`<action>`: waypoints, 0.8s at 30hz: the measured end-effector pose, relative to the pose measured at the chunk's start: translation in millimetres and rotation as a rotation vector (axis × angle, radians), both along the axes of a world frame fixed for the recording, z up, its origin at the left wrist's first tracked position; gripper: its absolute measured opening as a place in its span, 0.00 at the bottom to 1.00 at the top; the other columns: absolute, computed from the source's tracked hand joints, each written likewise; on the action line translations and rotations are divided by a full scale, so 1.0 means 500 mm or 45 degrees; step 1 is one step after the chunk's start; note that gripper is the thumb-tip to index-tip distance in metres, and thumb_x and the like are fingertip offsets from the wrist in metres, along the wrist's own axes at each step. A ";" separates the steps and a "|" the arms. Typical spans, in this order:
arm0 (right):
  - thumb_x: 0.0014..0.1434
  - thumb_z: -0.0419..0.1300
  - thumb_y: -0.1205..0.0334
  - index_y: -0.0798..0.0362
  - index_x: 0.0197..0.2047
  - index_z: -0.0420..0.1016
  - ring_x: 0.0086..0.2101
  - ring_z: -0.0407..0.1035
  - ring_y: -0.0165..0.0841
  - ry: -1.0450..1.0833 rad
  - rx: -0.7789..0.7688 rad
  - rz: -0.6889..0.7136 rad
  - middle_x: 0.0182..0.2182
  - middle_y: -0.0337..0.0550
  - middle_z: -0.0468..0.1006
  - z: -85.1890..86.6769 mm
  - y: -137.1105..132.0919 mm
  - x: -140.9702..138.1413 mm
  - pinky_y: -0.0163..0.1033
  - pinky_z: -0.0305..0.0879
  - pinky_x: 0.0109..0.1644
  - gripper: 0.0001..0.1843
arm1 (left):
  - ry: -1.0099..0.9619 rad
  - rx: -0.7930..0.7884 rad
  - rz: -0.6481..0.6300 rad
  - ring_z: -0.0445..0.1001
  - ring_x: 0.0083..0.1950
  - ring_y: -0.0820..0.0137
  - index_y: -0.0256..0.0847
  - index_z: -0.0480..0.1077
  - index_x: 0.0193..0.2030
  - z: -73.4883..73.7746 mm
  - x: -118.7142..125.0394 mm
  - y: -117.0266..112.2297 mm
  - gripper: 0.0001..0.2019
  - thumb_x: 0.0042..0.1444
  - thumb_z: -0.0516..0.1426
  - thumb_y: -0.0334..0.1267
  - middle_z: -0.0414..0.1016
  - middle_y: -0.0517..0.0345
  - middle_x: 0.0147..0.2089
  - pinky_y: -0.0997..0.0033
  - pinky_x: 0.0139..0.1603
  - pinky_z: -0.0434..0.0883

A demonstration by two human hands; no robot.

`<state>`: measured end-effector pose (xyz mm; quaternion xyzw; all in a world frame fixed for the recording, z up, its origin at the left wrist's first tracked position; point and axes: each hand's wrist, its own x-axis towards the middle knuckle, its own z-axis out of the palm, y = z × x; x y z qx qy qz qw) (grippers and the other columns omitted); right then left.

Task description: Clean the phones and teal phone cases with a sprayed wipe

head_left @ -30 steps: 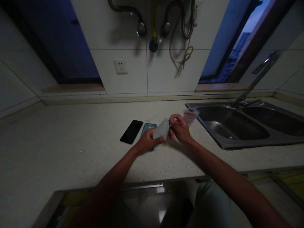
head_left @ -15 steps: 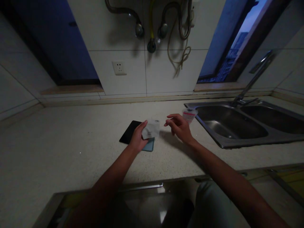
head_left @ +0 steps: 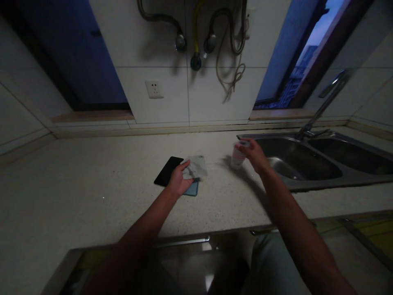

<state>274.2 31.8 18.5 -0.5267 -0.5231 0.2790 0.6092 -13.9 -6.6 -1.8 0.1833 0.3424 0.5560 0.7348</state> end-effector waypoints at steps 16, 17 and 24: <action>0.40 0.75 0.40 0.47 0.38 0.76 0.29 0.75 0.37 0.548 -0.238 0.254 0.31 0.40 0.80 0.000 -0.026 -0.080 0.41 0.75 0.27 0.28 | 0.262 0.198 -0.116 0.82 0.36 0.61 0.35 0.73 0.44 -0.002 0.015 -0.017 0.14 0.53 0.67 0.39 0.82 0.43 0.40 0.60 0.36 0.80; 0.39 0.75 0.39 0.47 0.38 0.75 0.29 0.74 0.37 0.575 -0.233 0.293 0.30 0.39 0.80 0.001 -0.031 -0.091 0.41 0.75 0.27 0.28 | 0.302 0.218 -0.128 0.81 0.35 0.62 0.36 0.72 0.43 -0.004 0.018 -0.020 0.16 0.51 0.69 0.38 0.82 0.44 0.40 0.61 0.35 0.80; 0.37 0.75 0.36 0.49 0.35 0.74 0.33 0.75 0.38 0.600 -0.209 0.458 0.31 0.40 0.80 -0.018 -0.062 -0.158 0.43 0.77 0.33 0.31 | 0.389 0.288 -0.309 0.80 0.36 0.64 0.36 0.72 0.45 -0.004 0.034 -0.035 0.28 0.41 0.74 0.48 0.81 0.44 0.40 0.65 0.33 0.78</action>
